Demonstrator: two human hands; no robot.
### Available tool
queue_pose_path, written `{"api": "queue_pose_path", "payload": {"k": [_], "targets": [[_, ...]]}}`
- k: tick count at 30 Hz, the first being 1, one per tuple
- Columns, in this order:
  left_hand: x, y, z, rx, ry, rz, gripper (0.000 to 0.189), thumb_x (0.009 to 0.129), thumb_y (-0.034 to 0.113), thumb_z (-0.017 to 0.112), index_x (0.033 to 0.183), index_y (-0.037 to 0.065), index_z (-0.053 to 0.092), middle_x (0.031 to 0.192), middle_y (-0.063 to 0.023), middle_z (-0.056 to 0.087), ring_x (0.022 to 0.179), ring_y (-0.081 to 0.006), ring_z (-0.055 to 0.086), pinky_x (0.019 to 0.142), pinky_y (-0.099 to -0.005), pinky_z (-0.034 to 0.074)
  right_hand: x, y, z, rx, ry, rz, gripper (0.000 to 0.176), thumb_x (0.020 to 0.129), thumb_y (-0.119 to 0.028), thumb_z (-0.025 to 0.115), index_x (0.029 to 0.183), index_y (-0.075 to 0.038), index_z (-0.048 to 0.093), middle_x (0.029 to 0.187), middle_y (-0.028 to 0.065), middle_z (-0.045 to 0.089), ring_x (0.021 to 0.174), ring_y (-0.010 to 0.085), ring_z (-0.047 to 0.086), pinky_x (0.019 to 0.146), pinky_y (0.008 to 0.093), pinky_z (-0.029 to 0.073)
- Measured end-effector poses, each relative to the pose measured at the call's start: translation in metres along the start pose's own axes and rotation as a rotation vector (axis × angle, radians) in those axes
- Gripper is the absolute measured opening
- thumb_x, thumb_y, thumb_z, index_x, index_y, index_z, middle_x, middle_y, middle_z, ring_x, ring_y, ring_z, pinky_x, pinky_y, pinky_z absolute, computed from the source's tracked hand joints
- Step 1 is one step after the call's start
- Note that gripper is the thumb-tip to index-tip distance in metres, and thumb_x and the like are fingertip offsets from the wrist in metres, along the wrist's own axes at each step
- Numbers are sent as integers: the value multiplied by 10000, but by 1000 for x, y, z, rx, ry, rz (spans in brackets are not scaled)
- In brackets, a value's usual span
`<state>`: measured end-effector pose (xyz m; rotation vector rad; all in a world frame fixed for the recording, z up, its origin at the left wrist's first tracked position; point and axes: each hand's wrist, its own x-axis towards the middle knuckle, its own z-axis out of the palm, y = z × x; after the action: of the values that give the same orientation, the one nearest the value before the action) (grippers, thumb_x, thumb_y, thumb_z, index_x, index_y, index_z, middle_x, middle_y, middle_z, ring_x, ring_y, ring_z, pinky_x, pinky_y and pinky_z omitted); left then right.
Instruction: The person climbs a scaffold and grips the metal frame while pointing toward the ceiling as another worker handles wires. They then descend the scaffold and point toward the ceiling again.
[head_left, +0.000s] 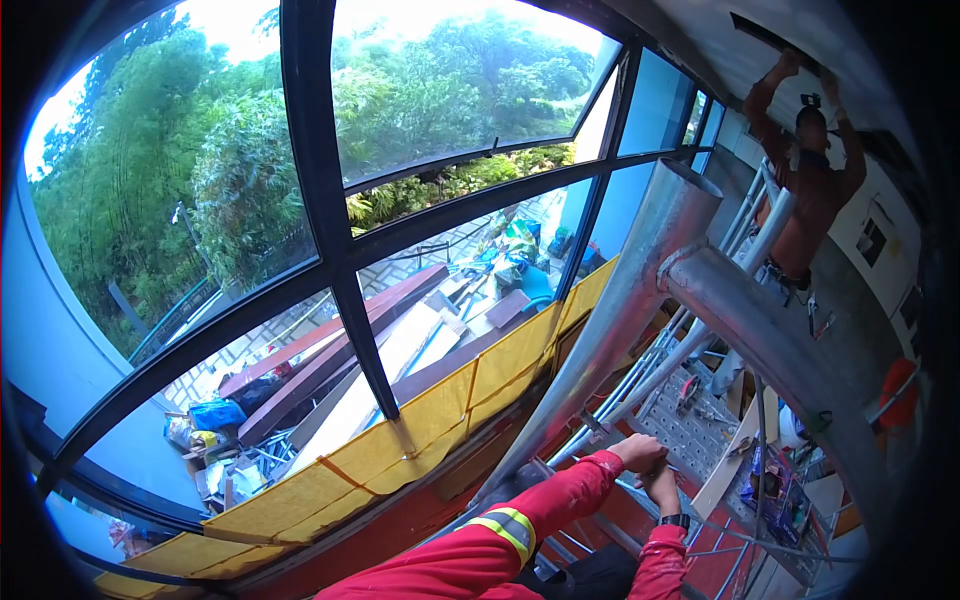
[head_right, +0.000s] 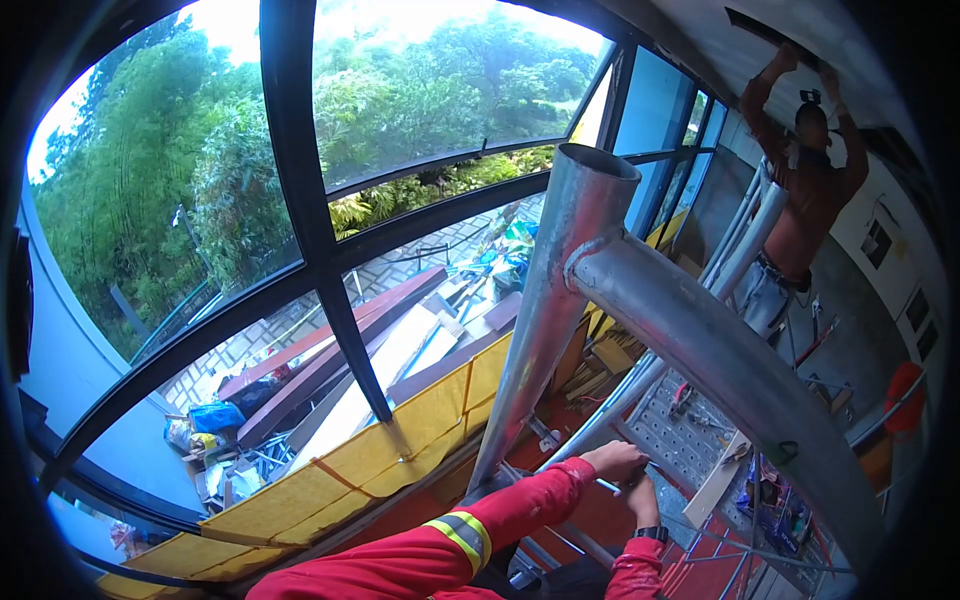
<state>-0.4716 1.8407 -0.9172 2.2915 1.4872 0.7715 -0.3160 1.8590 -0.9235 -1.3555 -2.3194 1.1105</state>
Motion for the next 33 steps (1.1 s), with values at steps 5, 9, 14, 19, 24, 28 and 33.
{"api": "queue_pose_path", "payload": {"k": [5, 9, 14, 19, 24, 28, 33], "targets": [[1, -3, 2, 5, -1, 5, 259, 680, 118, 628, 925, 37, 599, 811, -178, 652, 798, -362, 658, 667, -452, 531, -1, -3, 0, -26, -1, -8, 270, 800, -96, 603, 1048, 10, 605, 900, 194, 687, 779, 285, 699, 661, 379, 552], [3, -5, 3, 35, -76, -12, 316, 713, 91, 631, 1022, 38, 590, 908, -166, 650, 864, -352, 651, 699, -448, 537, 2, 2, 2, 41, -1, 7, 255, 791, -90, 605, 1030, -1, 616, 913, 191, 687, 801, 286, 696, 680, 386, 552], [3, -5, 4, 32, -46, -6, 324, 715, 91, 627, 1034, 43, 591, 927, -159, 648, 875, -346, 647, 700, -445, 535, 8, 12, 3, -2, -7, 17, 326, 774, -93, 630, 1087, -7, 594, 971, 199, 674, 900, 313, 673, 728, 404, 550], [1, -3, 3, 5, 23, 18, 246, 720, 124, 622, 946, 32, 594, 838, -179, 658, 810, -365, 659, 677, -448, 539, 17, 35, 9, -78, 32, -159, 271, 805, -38, 547, 1070, 16, 568, 842, 145, 671, 666, 254, 693, 574, 356, 546], [2, -5, 4, 25, 5, 22, 308, 730, 130, 618, 1026, 47, 590, 882, -173, 655, 828, -356, 657, 683, -443, 541, 21, 45, 12, -77, 27, -210, 317, 819, -36, 526, 1132, 7, 539, 846, 148, 664, 652, 248, 688, 576, 356, 541], [2, -7, 5, 43, -38, 3, 420, 730, 90, 601, 1149, 75, 589, 950, -154, 648, 869, -337, 649, 706, -437, 538, 20, 37, 10, -51, 10, -143, 331, 822, -33, 519, 1149, 15, 528, 859, 159, 663, 651, 252, 689, 571, 360, 551], [0, -5, 3, 22, -11, -6, 315, 732, 106, 607, 1041, 46, 614, 890, -165, 655, 860, -344, 652, 707, -438, 534, 7, 8, 3, 19, -27, -93, 256, 808, -41, 533, 1049, 36, 573, 816, 167, 668, 665, 273, 696, 559, 366, 564]]}}
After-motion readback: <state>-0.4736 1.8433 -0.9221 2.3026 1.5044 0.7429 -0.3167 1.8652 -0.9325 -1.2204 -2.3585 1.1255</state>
